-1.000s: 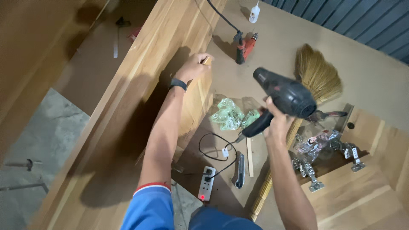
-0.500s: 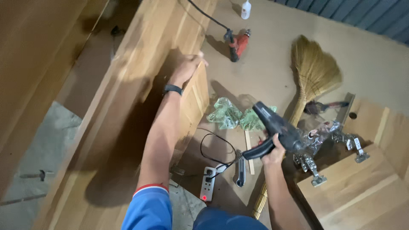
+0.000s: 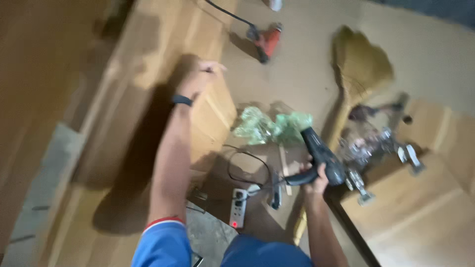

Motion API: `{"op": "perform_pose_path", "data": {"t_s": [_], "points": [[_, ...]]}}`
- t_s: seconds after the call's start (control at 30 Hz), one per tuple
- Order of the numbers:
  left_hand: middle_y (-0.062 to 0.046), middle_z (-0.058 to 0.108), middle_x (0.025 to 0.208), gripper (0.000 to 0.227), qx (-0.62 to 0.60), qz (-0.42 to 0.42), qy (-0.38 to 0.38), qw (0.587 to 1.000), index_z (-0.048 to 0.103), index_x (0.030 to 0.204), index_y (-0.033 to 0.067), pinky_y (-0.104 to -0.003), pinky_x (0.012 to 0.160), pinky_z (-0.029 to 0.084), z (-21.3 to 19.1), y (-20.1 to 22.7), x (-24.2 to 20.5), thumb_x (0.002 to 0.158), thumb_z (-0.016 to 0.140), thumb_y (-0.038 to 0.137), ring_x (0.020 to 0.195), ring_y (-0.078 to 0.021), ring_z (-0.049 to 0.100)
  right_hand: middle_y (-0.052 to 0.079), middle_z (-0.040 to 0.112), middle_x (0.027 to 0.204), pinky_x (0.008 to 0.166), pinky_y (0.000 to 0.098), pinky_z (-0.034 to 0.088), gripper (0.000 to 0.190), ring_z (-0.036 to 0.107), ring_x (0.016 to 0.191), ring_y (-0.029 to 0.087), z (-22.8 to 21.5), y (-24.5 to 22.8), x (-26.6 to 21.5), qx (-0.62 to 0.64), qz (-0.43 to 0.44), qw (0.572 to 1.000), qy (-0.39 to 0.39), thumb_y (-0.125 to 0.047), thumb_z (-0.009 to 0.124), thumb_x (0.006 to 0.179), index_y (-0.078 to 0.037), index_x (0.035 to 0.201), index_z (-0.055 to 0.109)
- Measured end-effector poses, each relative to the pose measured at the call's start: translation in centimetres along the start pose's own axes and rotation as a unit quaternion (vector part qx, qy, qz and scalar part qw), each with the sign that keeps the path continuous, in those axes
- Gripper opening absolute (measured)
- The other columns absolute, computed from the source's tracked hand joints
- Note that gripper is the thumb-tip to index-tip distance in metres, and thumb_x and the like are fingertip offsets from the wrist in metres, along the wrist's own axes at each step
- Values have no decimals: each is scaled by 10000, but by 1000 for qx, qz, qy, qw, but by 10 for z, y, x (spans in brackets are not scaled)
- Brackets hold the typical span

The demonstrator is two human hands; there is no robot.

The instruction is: The person applies heat to the edge of a wooden cabinet using a heat gun and presses the surface with their hand.

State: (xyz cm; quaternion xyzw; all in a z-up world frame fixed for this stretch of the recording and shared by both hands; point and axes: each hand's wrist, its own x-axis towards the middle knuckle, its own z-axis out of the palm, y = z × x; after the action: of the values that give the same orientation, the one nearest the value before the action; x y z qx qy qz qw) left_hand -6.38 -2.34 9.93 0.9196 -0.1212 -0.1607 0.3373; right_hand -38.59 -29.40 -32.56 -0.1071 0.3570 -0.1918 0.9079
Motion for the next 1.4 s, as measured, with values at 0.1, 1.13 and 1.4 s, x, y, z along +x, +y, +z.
{"op": "perform_pose_path", "data": {"t_s": [0.1, 1.13, 1.4], "points": [[-74, 764, 1051, 143, -103, 193, -9, 976, 781, 1058, 139, -372, 1009, 522, 46, -108, 106, 930, 732, 99, 1069, -226, 706, 162, 755, 859, 830, 610, 605, 475, 750, 735, 377, -16, 12, 13, 51, 42, 997, 42, -487, 755, 930, -28, 1048, 722], [-148, 744, 1152, 575, 241, -31, 2, 970, 654, 1360, 165, -556, 866, 581, 67, -96, -11, 811, 683, 333, 1093, -398, 711, 217, 709, 1219, 957, 527, 560, 683, 698, 1105, 337, 256, -33, -183, -373, -134, 909, -130, -130, 908, 771, -13, 1387, 637], [-298, 723, 1056, 571, 248, -107, 84, 959, 407, 1383, 56, -603, 888, 554, 38, -115, -91, 924, 690, 244, 1054, -498, 707, 231, 720, 840, 571, 474, 633, 531, 755, 661, 318, 336, -26, -126, -441, -121, 854, -247, -252, 977, 755, 25, 1128, 721]]}}
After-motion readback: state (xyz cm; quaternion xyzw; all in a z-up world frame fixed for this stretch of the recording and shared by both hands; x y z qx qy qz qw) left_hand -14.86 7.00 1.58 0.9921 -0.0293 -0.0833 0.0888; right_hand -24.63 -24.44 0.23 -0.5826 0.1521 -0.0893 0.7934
